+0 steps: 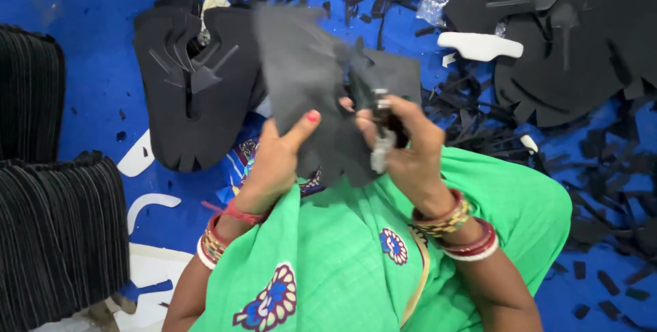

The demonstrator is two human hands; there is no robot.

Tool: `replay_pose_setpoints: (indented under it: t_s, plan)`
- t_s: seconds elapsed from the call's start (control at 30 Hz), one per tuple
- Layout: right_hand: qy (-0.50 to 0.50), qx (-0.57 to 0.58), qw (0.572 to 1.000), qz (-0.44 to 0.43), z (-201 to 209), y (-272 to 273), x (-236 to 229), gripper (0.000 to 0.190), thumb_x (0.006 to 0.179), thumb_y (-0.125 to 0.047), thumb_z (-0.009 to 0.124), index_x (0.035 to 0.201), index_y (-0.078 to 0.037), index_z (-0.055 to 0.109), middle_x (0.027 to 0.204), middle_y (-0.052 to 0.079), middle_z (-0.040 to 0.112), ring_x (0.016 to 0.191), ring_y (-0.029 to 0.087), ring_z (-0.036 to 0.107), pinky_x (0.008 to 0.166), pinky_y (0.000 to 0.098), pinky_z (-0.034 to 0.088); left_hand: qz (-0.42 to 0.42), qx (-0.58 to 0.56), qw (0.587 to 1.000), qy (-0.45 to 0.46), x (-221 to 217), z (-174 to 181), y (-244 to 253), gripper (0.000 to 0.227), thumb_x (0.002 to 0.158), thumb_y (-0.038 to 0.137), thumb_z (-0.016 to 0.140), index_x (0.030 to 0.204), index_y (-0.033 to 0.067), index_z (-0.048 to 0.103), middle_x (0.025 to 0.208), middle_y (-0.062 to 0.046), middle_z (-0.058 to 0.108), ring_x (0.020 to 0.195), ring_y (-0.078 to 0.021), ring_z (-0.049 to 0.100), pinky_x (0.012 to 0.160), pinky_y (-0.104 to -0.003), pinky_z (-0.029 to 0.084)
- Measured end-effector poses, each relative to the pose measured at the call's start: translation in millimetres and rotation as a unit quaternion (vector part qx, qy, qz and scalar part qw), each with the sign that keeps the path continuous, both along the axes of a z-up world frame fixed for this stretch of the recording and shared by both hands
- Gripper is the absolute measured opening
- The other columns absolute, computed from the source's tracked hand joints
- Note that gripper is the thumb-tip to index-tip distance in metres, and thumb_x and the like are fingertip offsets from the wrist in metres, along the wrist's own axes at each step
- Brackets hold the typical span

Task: The person sits on the floor of a workshop surrounded by cut black foam shoe upper pieces and trims excess material from their edges using scissors. They rotate each foam piece while cutting along the contours, set finished pieces aside, and pick up new pieces to trim.

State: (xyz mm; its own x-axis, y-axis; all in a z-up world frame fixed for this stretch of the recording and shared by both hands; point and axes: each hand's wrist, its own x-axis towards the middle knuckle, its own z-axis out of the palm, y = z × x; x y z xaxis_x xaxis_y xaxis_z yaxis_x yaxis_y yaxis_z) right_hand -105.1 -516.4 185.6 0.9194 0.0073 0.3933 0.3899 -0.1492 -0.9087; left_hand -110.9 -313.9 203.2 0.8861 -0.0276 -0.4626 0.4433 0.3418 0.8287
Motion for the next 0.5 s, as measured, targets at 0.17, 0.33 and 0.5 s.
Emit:
replay_pose_setpoints:
  t_s: [0.17, 0.33, 0.5]
  plan:
    - [-0.017, -0.139, 0.99, 0.014, 15, -15, 3, 0.046, 0.08, -0.005, 0.086, 0.12, -0.002, 0.063, 0.094, 0.013, 0.062, 0.081, 0.026, 0.065, 0.071, 0.0354, 0.053, 0.011, 0.02, 0.989, -0.149, 10, 62, 19, 0.032, 0.103, 0.011, 0.06, 0.131, -0.0054, 0.061, 0.123, -0.013, 0.072, 0.113, -0.0232, 0.071, 0.098, -0.039, 0.06]
    - [-0.049, -0.271, 0.961, 0.015, 1, -11, 3, 0.053, 0.068, -0.004, 0.08, 0.117, -0.003, 0.062, 0.097, 0.014, 0.058, 0.085, 0.035, 0.062, 0.072, 0.0433, 0.05, 0.047, 0.033, 0.984, -0.171, 8, 70, 30, 0.032, 0.103, 0.012, 0.061, 0.13, -0.0038, 0.06, 0.119, -0.011, 0.071, 0.108, -0.0211, 0.071, 0.093, -0.038, 0.06]
    - [-0.059, -0.286, 0.956, -0.005, -4, -10, 4, 0.04, 0.081, -0.005, 0.078, 0.118, -0.004, 0.062, 0.094, 0.013, 0.055, 0.081, 0.034, 0.059, 0.069, 0.0436, 0.048, -0.013, 0.122, 0.977, -0.177, 4, 69, 34, 0.03, 0.106, 0.015, 0.061, 0.126, -0.0062, 0.065, 0.114, -0.012, 0.073, 0.102, -0.018, 0.072, 0.092, -0.032, 0.058]
